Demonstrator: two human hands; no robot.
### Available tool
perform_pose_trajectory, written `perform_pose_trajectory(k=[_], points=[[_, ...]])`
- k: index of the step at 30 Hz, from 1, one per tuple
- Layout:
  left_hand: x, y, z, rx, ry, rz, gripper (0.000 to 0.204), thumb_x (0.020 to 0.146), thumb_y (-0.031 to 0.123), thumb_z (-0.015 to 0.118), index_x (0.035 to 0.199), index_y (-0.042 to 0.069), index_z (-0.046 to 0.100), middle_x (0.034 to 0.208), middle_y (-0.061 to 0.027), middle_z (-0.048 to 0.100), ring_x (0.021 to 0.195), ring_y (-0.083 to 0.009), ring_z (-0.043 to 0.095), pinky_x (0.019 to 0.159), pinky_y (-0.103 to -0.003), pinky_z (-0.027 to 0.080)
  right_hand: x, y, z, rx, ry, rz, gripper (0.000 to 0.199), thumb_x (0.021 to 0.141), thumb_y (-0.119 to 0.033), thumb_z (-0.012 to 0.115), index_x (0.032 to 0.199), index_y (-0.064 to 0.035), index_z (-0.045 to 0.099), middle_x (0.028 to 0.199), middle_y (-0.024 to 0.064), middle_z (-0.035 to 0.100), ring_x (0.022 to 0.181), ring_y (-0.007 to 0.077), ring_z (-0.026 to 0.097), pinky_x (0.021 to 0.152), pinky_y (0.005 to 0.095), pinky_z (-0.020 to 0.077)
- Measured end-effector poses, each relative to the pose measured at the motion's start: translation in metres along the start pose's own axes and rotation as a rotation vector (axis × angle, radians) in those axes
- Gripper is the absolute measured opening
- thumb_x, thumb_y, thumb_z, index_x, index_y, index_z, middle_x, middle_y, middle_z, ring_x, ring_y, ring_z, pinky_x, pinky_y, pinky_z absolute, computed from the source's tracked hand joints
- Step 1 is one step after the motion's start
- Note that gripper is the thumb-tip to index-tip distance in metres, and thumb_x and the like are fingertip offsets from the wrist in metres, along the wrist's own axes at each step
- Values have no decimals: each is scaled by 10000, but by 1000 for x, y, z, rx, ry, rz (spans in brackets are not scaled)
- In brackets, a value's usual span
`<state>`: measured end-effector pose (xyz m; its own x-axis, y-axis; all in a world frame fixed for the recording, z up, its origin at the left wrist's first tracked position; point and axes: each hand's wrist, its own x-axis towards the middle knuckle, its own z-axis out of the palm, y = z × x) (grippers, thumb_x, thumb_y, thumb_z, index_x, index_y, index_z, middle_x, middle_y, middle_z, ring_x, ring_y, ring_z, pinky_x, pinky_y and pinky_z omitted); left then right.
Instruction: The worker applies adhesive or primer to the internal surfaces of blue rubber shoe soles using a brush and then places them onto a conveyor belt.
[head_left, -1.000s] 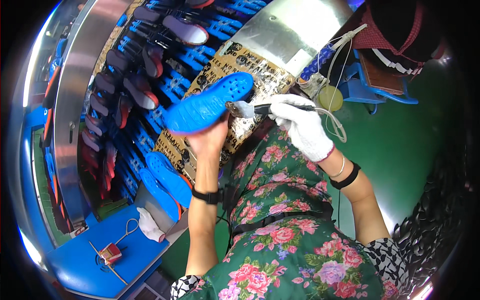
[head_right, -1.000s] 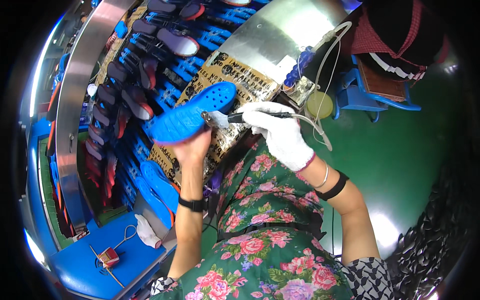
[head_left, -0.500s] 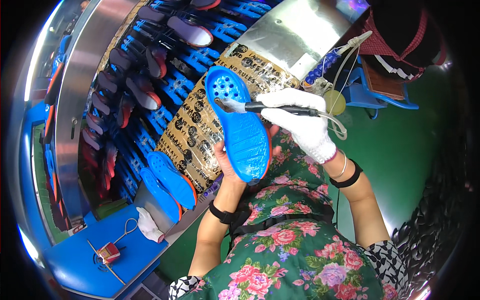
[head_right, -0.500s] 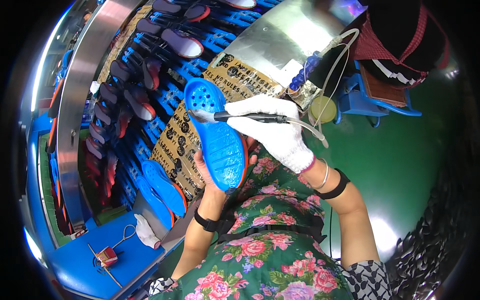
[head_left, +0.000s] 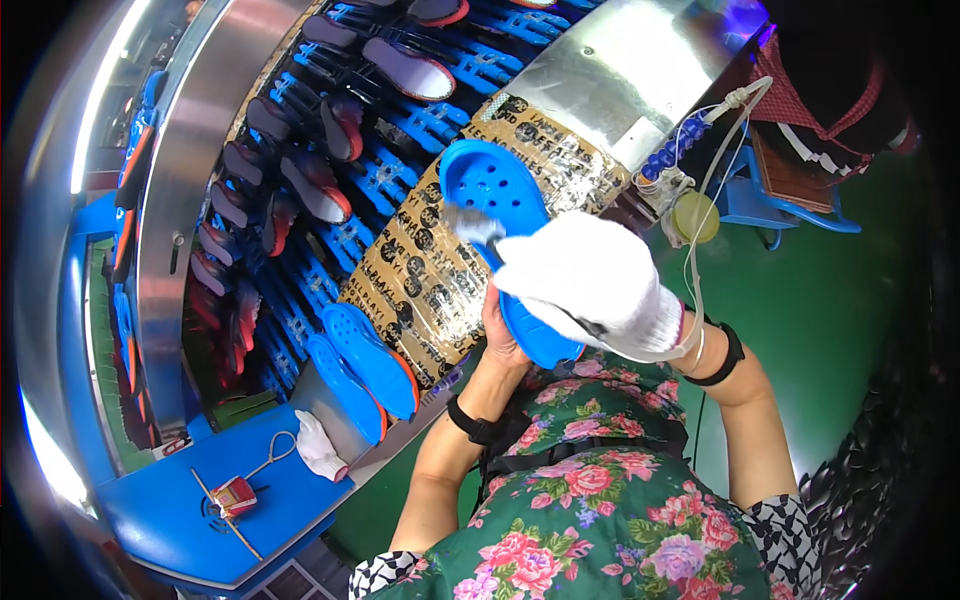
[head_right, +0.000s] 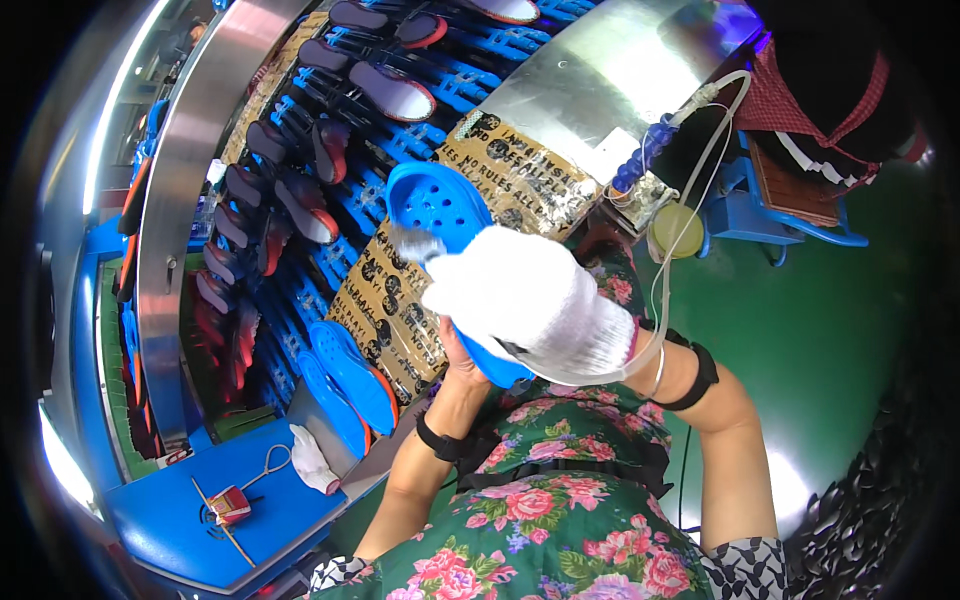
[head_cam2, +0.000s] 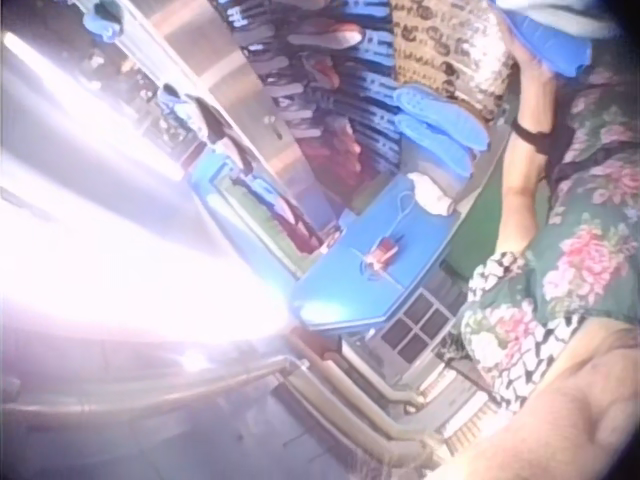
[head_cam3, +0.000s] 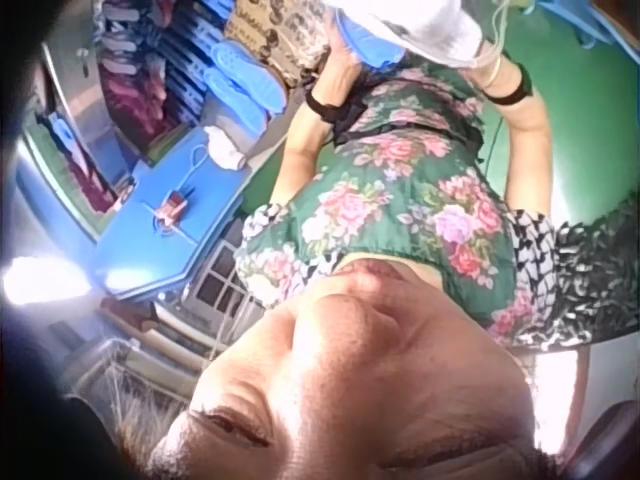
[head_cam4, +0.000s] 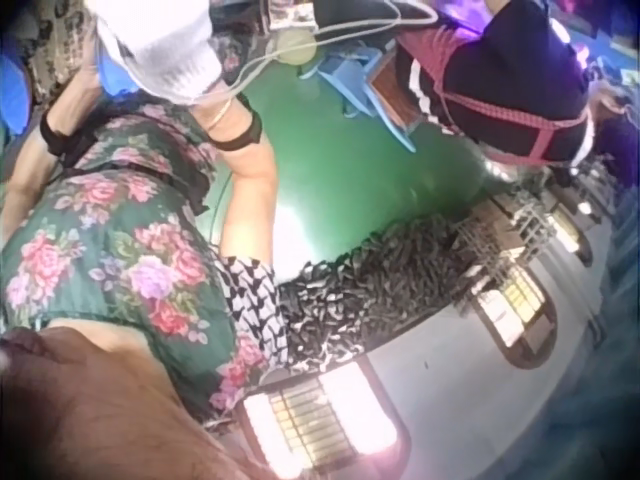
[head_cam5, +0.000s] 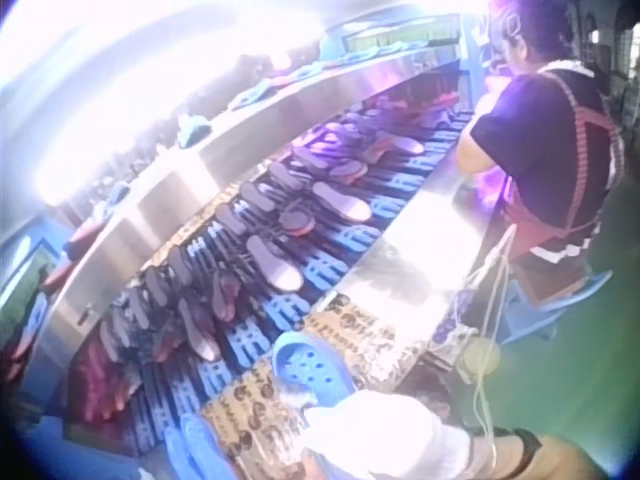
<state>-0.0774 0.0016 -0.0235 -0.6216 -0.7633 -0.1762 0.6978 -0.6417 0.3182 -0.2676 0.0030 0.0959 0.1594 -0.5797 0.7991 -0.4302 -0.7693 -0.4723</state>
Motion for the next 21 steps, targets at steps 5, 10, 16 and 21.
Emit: perform_pose_trajectory(k=[5, 10, 16, 21], points=[[2, 5, 6, 146, 62, 97, 842, 954, 657, 512, 1573, 116, 326, 1556, -141, 440, 1410, -370, 441, 1179, -559, 338, -1, 8, -8, 66, 187, 196, 232, 758, -31, 808, 986, -61, 775, 965, 107, 760, 846, 257, 721, 748, 363, 573], [21, 7, 29, 56, -84, 110, 914, 953, 668, 503, 1602, 100, 200, 1603, -144, 356, 1427, -361, 414, 1176, -554, 350, -11, -5, 3, 101, 74, 78, 257, 731, -24, 817, 983, -57, 776, 977, 146, 753, 847, 272, 726, 773, 367, 577], [32, 13, 39, 307, 26, 300, 936, 923, 704, 524, 1594, 115, 241, 1589, -149, 377, 1410, -355, 435, 1169, -556, 366, -10, 6, -3, 212, 173, 220, 215, 786, -12, 774, 995, -61, 769, 1009, 131, 751, 859, 258, 718, 774, 365, 575], [42, 22, 41, -185, -283, 107, 1011, 841, 752, 608, 1572, 132, 285, 1476, -182, 497, 1288, -455, 528, 1091, -613, 433, -22, 5, 2, 240, 51, 90, 184, 782, -39, 782, 965, -46, 769, 1006, 122, 759, 856, 259, 719, 769, 358, 568]])
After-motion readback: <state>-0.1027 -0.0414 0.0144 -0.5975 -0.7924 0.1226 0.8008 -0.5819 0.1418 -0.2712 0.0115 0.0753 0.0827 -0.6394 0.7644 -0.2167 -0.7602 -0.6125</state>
